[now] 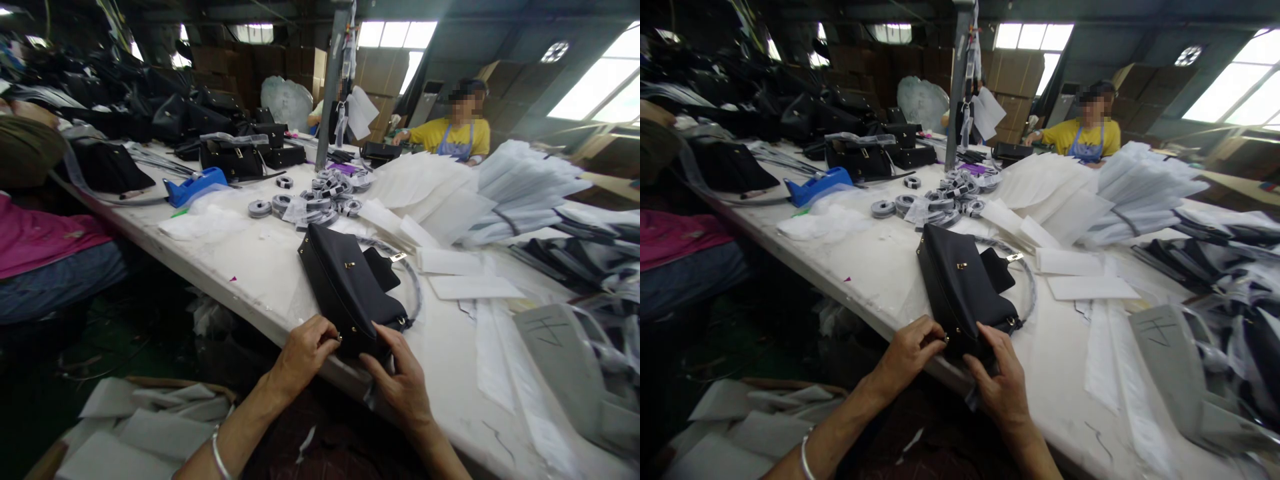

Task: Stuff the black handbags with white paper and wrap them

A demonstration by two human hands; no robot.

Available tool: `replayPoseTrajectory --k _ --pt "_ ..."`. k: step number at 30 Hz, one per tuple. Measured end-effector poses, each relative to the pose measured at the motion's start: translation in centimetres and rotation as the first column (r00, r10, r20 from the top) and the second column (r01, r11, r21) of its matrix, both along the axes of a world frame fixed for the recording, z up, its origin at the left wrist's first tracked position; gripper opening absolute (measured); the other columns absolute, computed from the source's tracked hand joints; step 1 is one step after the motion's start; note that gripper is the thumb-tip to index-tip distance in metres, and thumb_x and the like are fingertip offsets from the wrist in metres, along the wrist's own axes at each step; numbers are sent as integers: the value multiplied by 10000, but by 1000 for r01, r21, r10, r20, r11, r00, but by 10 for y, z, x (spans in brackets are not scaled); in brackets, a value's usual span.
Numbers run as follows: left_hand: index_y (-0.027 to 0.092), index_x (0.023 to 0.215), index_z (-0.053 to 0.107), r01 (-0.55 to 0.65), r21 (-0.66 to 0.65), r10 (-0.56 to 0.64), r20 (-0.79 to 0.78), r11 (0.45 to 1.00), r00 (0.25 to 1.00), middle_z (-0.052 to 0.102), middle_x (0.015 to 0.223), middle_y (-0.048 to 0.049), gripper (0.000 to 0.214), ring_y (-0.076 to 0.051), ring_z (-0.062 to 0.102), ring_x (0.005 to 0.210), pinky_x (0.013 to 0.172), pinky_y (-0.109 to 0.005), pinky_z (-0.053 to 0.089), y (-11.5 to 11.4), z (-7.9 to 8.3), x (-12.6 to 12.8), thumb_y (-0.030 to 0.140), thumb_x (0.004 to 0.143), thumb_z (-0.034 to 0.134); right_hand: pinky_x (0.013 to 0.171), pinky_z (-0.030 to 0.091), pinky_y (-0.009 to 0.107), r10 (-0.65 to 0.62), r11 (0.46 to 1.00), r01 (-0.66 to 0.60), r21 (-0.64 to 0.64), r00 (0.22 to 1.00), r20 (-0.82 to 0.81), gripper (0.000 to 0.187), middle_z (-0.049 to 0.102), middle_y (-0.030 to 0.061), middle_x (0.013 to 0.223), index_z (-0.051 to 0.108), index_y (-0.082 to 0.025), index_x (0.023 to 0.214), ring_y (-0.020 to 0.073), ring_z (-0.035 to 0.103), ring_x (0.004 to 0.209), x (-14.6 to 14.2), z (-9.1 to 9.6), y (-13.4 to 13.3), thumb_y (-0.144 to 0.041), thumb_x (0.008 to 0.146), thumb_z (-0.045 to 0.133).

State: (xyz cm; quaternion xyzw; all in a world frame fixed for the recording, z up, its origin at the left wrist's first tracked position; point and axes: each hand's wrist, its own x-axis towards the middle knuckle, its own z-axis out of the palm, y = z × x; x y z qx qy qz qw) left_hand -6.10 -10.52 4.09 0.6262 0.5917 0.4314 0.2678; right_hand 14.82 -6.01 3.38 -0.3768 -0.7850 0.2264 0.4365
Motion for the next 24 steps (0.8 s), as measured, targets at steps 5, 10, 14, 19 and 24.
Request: replayPoseTrajectory --k 5,10,14,19,24 --pt "209 830 608 101 70 -94 -88 992 992 619 813 -14 76 -148 588 772 709 -249 422 4 3 -5 206 897 573 948 529 431 11 1000 -11 -13 1000 13 424 650 84 1189 573 -255 1284 257 622 1097 1 -1 0 -287 869 656" --pt "205 765 576 120 74 -113 -95 990 989 583 745 2 95 -131 543 687 637 -242 383 7 3 -4 147 839 569 942 529 439 11 1000 -10 -6 1000 22 422 645 85 1183 562 -256 1289 256 621 1089 1 -1 0 -287 877 649" --pt "203 743 562 83 80 -79 -58 993 995 572 715 7 102 -120 521 647 613 -236 374 2 -1 0 129 809 540 938 531 430 11 1000 -11 3 1000 19 424 647 85 1180 561 -260 1286 250 621 1088 0 0 0 -276 873 657" --pt "199 707 570 -33 27 32 34 999 999 582 682 14 89 -116 538 623 601 -220 396 -14 -2 -10 175 791 553 942 528 426 -8 1000 8 -1 1000 12 409 657 87 1170 585 -245 1268 254 627 1084 -1 1 -1 -285 868 660" --pt "189 727 626 -204 -113 213 76 972 974 582 635 20 268 -130 563 591 598 -233 420 -35 -2 -50 370 883 505 938 536 425 -17 1000 16 13 999 35 406 652 80 1177 586 -240 1266 248 627 1085 1 -1 0 -330 875 652"
